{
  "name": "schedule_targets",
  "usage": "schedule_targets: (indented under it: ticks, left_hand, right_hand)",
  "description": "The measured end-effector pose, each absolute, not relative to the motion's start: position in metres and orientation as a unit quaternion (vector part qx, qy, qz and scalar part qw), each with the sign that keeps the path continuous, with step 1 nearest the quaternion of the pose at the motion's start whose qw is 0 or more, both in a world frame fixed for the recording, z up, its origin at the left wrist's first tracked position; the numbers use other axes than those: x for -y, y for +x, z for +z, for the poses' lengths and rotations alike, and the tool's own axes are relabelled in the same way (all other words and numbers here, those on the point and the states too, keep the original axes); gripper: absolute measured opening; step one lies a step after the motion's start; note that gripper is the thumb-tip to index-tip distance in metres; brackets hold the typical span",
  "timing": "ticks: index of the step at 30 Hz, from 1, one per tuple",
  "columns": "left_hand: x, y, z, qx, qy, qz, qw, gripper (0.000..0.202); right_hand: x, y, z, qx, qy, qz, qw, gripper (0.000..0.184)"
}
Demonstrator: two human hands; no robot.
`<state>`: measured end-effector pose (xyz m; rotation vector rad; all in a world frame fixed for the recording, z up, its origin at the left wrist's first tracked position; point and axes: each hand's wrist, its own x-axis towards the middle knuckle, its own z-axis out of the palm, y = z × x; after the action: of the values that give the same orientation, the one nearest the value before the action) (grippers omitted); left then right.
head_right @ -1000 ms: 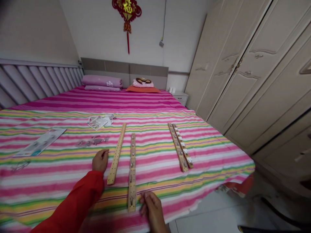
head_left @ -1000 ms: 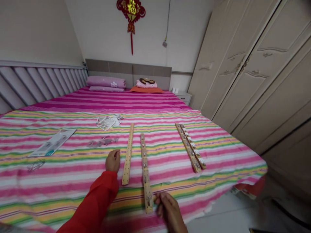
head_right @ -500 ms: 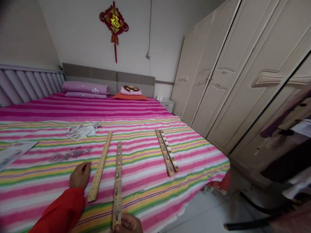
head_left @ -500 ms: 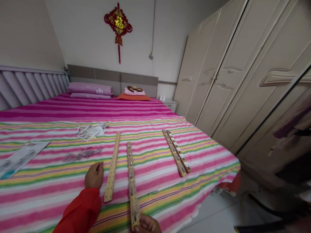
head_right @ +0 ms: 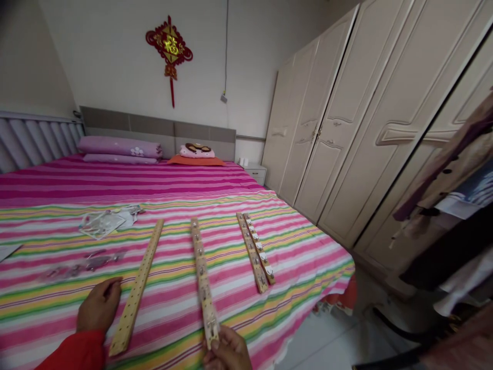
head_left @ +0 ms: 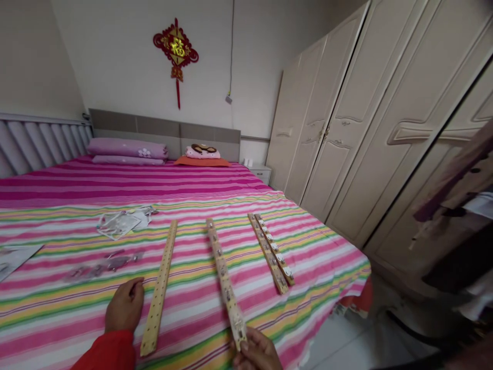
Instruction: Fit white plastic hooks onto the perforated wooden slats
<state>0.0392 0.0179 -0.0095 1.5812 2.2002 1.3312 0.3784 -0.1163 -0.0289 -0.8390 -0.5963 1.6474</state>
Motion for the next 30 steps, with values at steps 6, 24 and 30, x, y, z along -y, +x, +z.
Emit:
schedule_targets:
  ticks: [6,24,30]
  left_hand:
    - [-0.02,0.039,-0.01,-0.727,0.524,0.44,0.061,0.037]
    - [-0.017,0.041,-0.012,-0.719,0.528,0.45,0.051,0.036]
    - [-0.018,0.041,-0.014,-0.71,0.529,0.463,0.042,0.033]
  right_hand:
    - [0.089,0.418,0.001,0.246,-0.408,0.622,0.622,0.034]
    - [0.061,0.453,-0.007,0.191,-0.413,0.591,0.666,0.037]
    - [0.061,0.453,-0.015,0.136,-0.411,0.575,0.694,0.036]
